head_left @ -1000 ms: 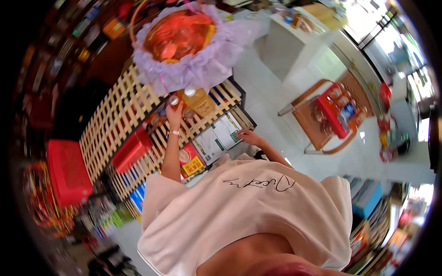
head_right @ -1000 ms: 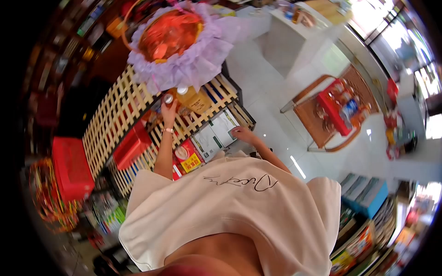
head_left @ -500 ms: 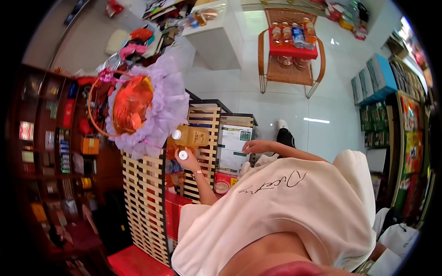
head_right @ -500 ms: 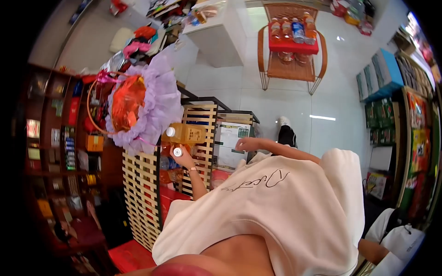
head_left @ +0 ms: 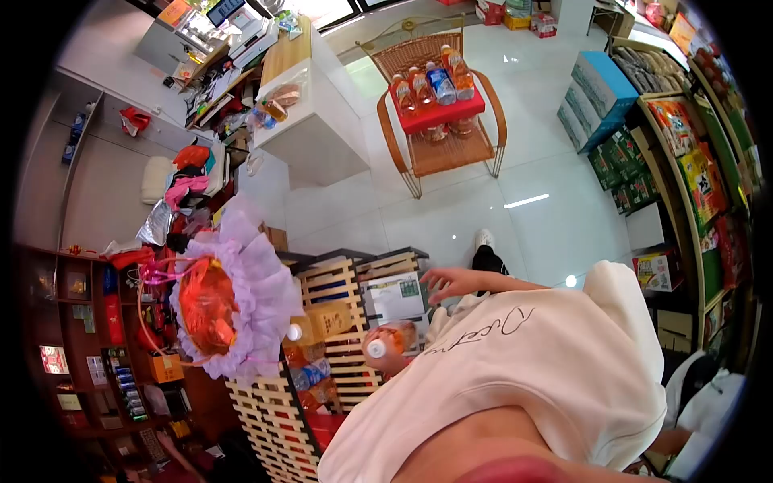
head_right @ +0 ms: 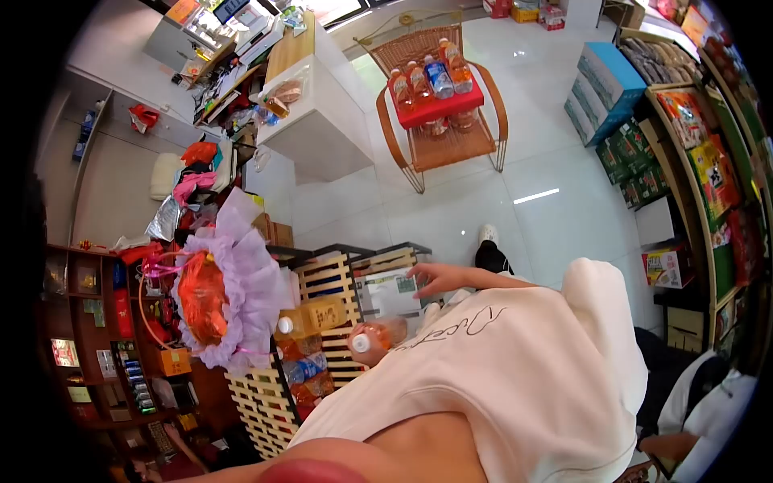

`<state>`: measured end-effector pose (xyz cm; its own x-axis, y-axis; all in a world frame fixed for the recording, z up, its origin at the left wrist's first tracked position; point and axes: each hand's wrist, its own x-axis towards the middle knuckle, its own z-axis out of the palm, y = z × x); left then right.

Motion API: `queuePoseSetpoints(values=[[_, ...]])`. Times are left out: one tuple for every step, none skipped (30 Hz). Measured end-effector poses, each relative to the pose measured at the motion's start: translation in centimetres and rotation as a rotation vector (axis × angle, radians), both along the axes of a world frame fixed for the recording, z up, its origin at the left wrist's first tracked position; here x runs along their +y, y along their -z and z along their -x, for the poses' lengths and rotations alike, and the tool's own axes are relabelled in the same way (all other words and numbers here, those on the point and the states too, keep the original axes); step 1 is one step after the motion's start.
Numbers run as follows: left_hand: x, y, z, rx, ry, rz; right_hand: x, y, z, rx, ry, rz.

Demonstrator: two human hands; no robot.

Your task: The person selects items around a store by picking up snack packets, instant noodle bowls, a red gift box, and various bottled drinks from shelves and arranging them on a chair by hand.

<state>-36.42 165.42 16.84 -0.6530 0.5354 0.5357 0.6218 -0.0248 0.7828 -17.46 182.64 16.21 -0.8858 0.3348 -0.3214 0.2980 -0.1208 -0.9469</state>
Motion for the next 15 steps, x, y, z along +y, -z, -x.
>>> queuePoseSetpoints(values=[[1.9,-0.5,-1.6,-0.109,0.105,-0.016,1.1,-0.2,-0.1,0.036,0.001,-0.108],[3.7,-1.1,-2.8,-0.19,0.212,-0.025,2.0,-0.5,-0.2,0.048,-0.021,-0.324],[5.9,-1.7,-3.9,-0.279,0.319,-0.04,3.0,-0.9,-0.4,0.06,-0.047,-0.538],[8.1,-2.7,-4.7,-0.301,0.417,-0.05,4.1,-1.5,-0.7,0.075,-0.076,-0.75],[10.4,-4.1,-5.1,-0.306,0.518,-0.064,5.5,-2.6,-1.0,0.099,-0.107,-0.698],[13.0,-5.5,-5.5,-0.269,0.628,-0.088,7.4,-3.9,-1.6,0.12,-0.136,-0.649],[15.6,-7.0,-5.8,-0.236,0.742,-0.11,9.0,-4.6,-2.4,0.137,-0.164,-0.597],[17.8,-8.4,-6.1,-0.277,0.793,-0.09,10.2,-4.7,-3.2,0.2,-0.045,-0.613],[19.8,-9.8,-6.4,-0.321,0.841,-0.075,10.9,-5.2,-4.0,0.197,0.037,-0.657],[21.9,-11.1,-6.6,-0.321,0.902,-0.018,12.0,-6.0,-4.9,0.192,0.115,-0.711],[23.6,-12.0,-7.2,-0.369,0.902,0.015,13.1,-6.9,-5.7,0.189,0.194,-0.766],[25.2,-12.7,-7.9,-0.414,0.903,0.051,14.0,-7.4,-6.2,0.2,0.238,-0.759],[26.9,-13.4,-8.3,-0.456,0.906,0.088,14.8,-7.2,-6.6,0.194,0.278,-0.652],[28.6,-13.9,-8.3,-0.512,0.925,0.202,15.6,-6.8,-6.8,0.188,0.32,-0.544],[30.5,-13.3,-8.3,-0.635,0.958,0.173,16.2,-7.1,-6.8,0.182,0.361,-0.43]])
